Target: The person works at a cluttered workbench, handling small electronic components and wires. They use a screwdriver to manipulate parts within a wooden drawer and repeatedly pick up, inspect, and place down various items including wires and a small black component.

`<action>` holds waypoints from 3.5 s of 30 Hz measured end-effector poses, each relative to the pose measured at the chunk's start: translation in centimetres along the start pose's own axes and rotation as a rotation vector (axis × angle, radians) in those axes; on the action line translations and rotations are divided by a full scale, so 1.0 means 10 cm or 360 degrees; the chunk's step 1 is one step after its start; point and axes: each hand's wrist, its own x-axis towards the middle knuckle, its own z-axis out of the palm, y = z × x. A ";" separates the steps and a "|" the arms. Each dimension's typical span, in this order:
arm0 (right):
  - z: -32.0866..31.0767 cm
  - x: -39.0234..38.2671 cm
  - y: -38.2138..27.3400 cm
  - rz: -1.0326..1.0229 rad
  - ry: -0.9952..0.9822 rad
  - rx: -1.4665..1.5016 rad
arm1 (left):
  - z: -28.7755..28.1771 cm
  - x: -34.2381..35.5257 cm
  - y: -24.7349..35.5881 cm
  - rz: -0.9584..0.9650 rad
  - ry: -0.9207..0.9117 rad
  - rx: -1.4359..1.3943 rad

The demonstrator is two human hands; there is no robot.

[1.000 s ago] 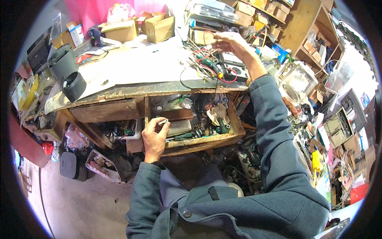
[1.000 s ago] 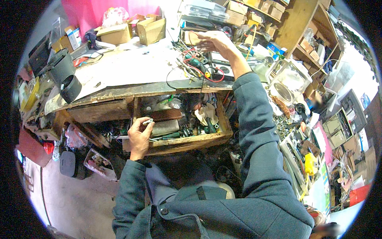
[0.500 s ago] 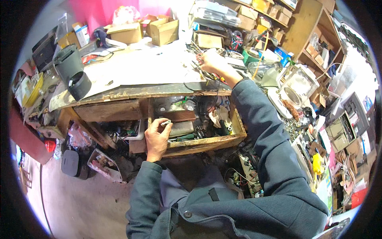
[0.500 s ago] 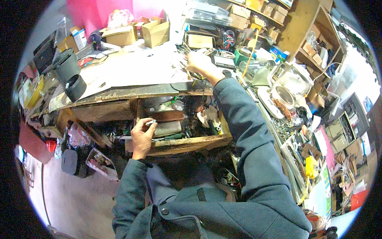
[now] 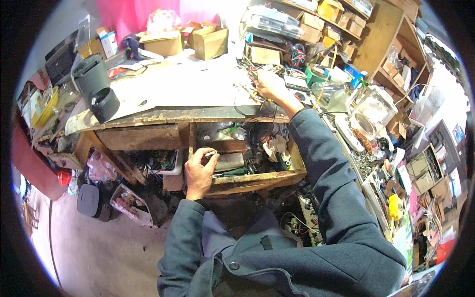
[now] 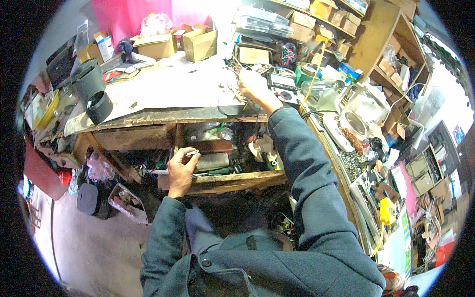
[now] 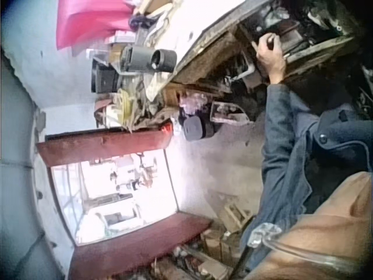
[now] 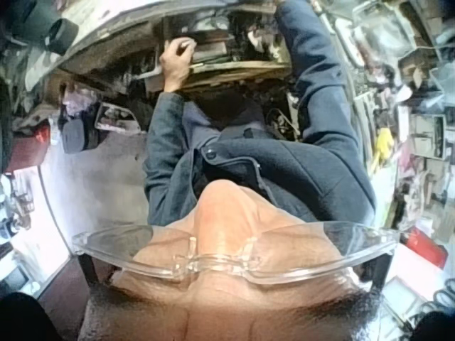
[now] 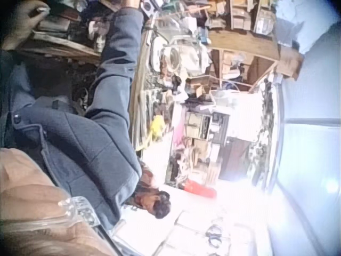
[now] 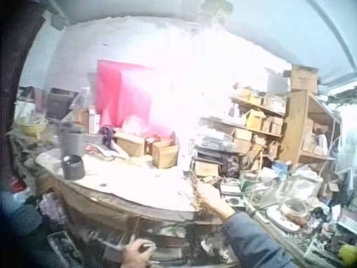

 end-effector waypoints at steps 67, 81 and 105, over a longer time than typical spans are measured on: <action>0.41 -1.26 -0.74 0.0151 -0.0509 0.3433 | -0.06 0.05 0.00 -0.0404 0.0044 -0.0523; 0.57 -1.31 -0.85 0.0030 -0.0484 0.3108 | -0.04 0.04 0.00 -0.0388 0.0109 -0.0559; 0.48 -1.49 -1.07 0.0088 -0.0310 0.2929 | -0.12 0.16 0.02 -0.0831 -0.0056 -0.1055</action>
